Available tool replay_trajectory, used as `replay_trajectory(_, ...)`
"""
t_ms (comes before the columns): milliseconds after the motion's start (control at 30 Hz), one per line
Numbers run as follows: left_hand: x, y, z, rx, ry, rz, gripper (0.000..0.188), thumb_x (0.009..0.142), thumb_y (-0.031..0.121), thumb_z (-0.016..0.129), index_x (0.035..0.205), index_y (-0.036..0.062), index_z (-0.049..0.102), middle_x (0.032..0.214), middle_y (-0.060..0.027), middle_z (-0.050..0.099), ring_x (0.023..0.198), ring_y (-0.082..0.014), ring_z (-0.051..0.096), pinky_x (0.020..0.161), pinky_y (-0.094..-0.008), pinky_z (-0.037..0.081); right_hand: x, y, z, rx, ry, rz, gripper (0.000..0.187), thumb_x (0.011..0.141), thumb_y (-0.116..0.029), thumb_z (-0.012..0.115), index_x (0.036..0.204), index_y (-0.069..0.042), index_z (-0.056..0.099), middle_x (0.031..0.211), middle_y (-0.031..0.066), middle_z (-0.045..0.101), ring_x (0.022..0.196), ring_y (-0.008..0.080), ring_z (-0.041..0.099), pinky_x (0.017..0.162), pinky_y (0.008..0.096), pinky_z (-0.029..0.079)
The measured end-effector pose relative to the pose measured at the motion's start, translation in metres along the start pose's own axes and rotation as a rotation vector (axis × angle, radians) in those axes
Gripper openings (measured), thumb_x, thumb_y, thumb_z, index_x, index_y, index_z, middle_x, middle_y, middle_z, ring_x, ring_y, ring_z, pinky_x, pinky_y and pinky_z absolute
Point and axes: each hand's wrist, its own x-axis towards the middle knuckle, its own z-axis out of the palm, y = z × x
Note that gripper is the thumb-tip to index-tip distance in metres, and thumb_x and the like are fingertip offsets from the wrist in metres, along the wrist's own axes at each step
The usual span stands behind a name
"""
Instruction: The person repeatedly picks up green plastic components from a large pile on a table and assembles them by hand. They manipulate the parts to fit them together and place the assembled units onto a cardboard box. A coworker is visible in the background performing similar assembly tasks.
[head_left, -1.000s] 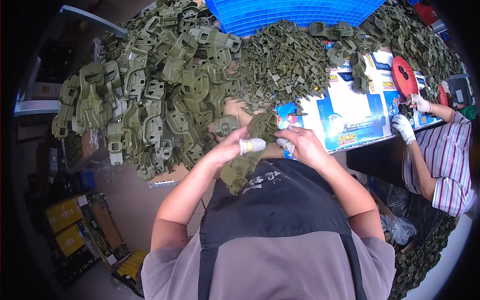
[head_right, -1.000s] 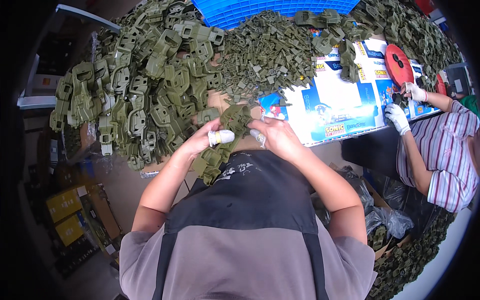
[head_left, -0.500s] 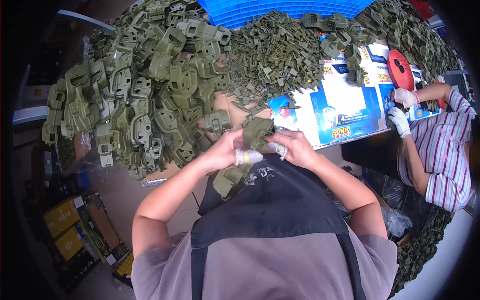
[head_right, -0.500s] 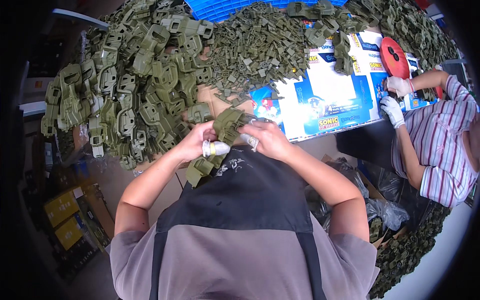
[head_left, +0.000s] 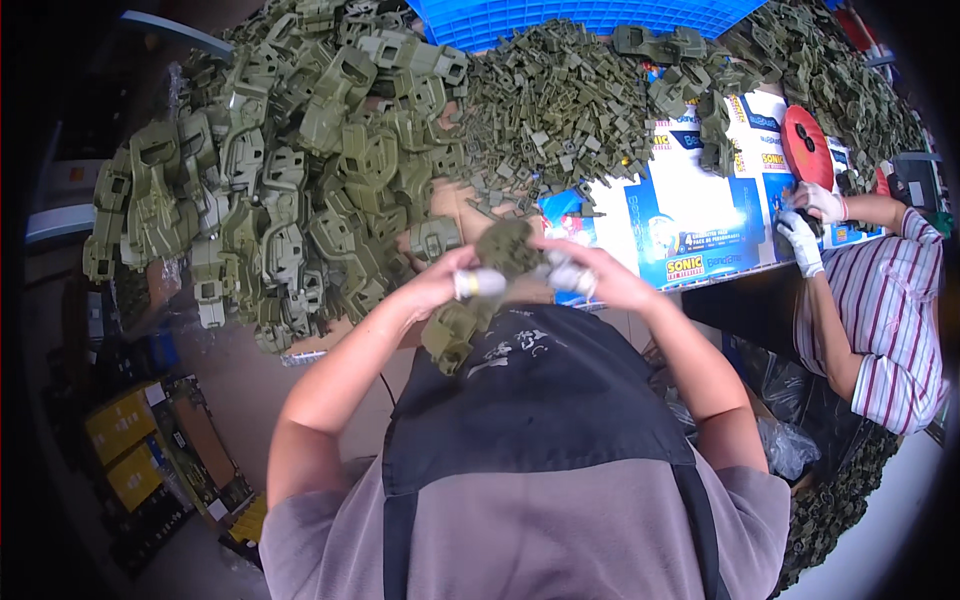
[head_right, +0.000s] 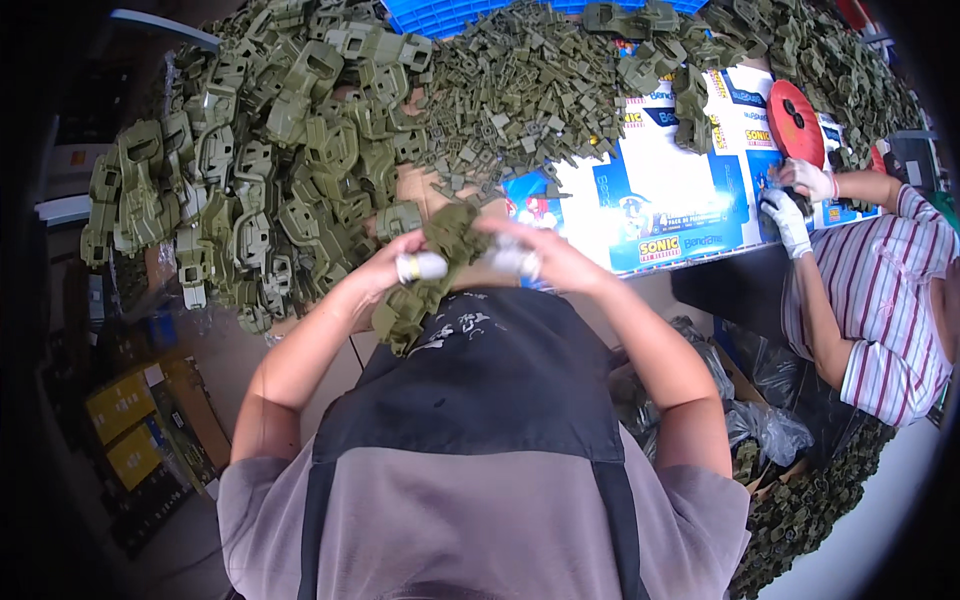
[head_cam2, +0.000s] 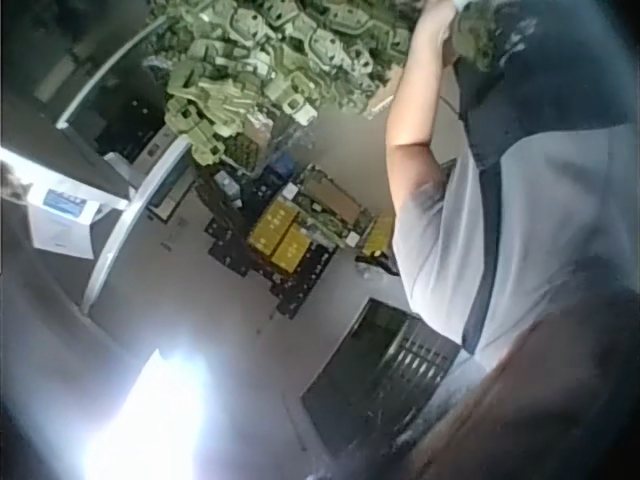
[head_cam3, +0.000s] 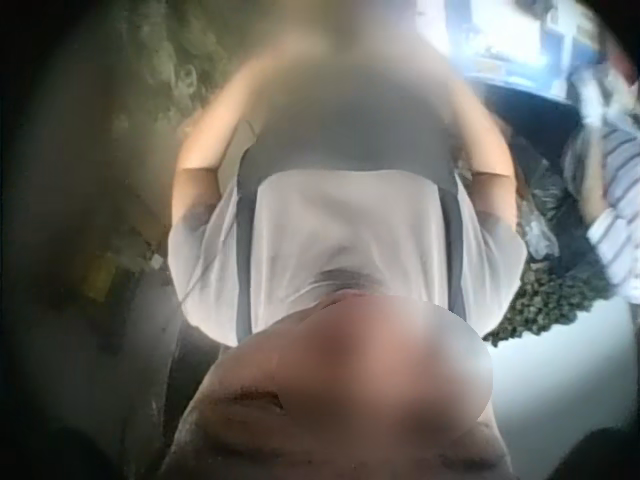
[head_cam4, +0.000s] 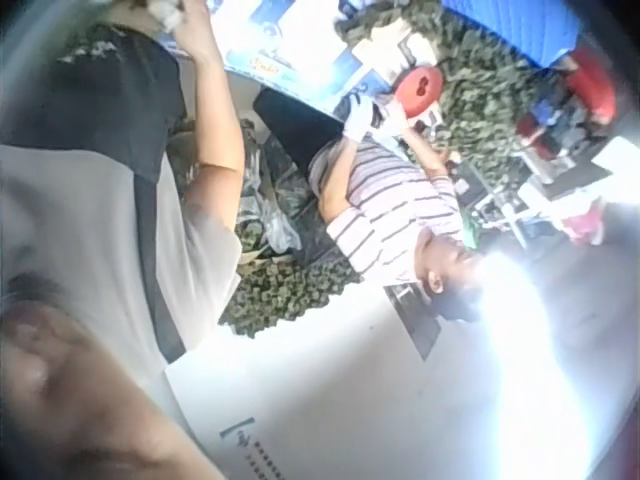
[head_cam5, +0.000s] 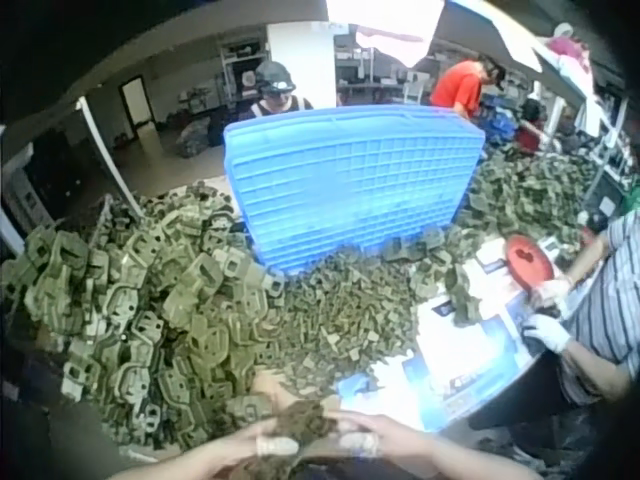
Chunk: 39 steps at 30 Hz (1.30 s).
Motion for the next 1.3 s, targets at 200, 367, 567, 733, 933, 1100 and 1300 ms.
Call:
replay_trajectory(200, 0.008, -0.009, -0.012, -0.533, 0.250, -0.037, 0.058, 0.077, 0.041, 0.065, 0.120, 0.0048, 0.050, 0.115, -0.0098, 0.056, 0.103, -0.0189, 0.056, 0.086, -0.0339, 0.047, 0.006, 0.113, -0.020, -1.015, 0.111, 0.079, 0.043, 0.068, 0.003, 0.057, 0.107, -0.013, 0.052, 0.096, 0.0163, 0.054, 0.095, 0.0313, 0.052, 0.080, 0.0416, 0.045)
replay_trajectory(367, 0.003, -0.010, 0.006, -0.702, 0.210, 0.077, 0.044, 0.081, 0.036, 0.060, 0.109, 0.0017, 0.056, 0.100, -0.0134, 0.062, 0.087, -0.0256, 0.063, 0.080, -0.0387, 0.051, 0.016, 0.126, -0.033, -0.728, 0.105, 0.011, 0.041, 0.069, -0.001, 0.060, 0.107, -0.012, 0.051, 0.088, 0.0161, 0.058, 0.080, 0.0335, 0.060, 0.068, 0.0393, 0.049)
replay_trajectory(567, -0.007, -0.011, 0.025, -0.672, 0.267, 0.058, 0.046, 0.083, 0.040, 0.054, 0.107, 0.0008, 0.057, 0.094, -0.0136, 0.064, 0.086, -0.0231, 0.063, 0.076, -0.0344, 0.051, -0.049, -0.025, -0.023, 0.452, -0.360, 0.552, 0.015, 0.081, -0.002, 0.051, 0.091, -0.006, 0.061, 0.076, 0.0028, 0.059, 0.055, 0.0049, 0.052, 0.044, 0.0185, 0.040)
replay_trajectory(733, 0.000, -0.018, 0.029, -0.776, 0.136, -0.008, 0.048, 0.083, 0.037, 0.056, 0.114, 0.0000, 0.053, 0.104, -0.0126, 0.062, 0.084, -0.0229, 0.064, 0.073, -0.0322, 0.053, -0.052, -0.030, -0.012, -0.147, -0.348, 0.281, 0.023, 0.074, 0.000, 0.059, 0.096, -0.003, 0.062, 0.092, 0.0081, 0.065, 0.085, 0.0234, 0.064, 0.078, 0.0321, 0.048)
replay_trajectory(933, 0.005, -0.017, 0.039, -0.700, 0.189, -0.055, 0.044, 0.085, 0.037, 0.056, 0.118, 0.0085, 0.050, 0.101, -0.0139, 0.061, 0.082, -0.0283, 0.064, 0.069, -0.0405, 0.055, -0.020, -0.062, 0.014, -0.151, -0.337, -0.107, 0.021, 0.077, -0.008, 0.058, 0.098, -0.006, 0.058, 0.086, 0.0143, 0.063, 0.082, 0.0333, 0.061, 0.072, 0.0404, 0.048)
replay_trajectory(1100, 0.005, -0.013, 0.047, -0.607, 0.222, -0.079, 0.042, 0.086, 0.033, 0.055, 0.118, 0.0060, 0.049, 0.101, -0.0166, 0.060, 0.084, -0.0269, 0.064, 0.070, -0.0382, 0.055, -0.011, -0.068, 0.029, -0.286, -0.447, -0.075, 0.028, 0.069, 0.002, 0.053, 0.096, -0.005, 0.057, 0.087, 0.0190, 0.062, 0.083, 0.0355, 0.060, 0.073, 0.0446, 0.047)
replay_trajectory(1300, -0.004, -0.013, 0.060, -0.581, 0.247, 0.016, 0.041, 0.086, 0.032, 0.054, 0.115, 0.0028, 0.052, 0.103, -0.0165, 0.060, 0.085, -0.0241, 0.064, 0.072, -0.0374, 0.055, -0.009, -0.060, 0.034, -0.220, -0.518, -0.093, 0.028, 0.069, 0.003, 0.052, 0.096, -0.005, 0.056, 0.088, 0.0178, 0.062, 0.083, 0.0366, 0.059, 0.074, 0.0451, 0.047)
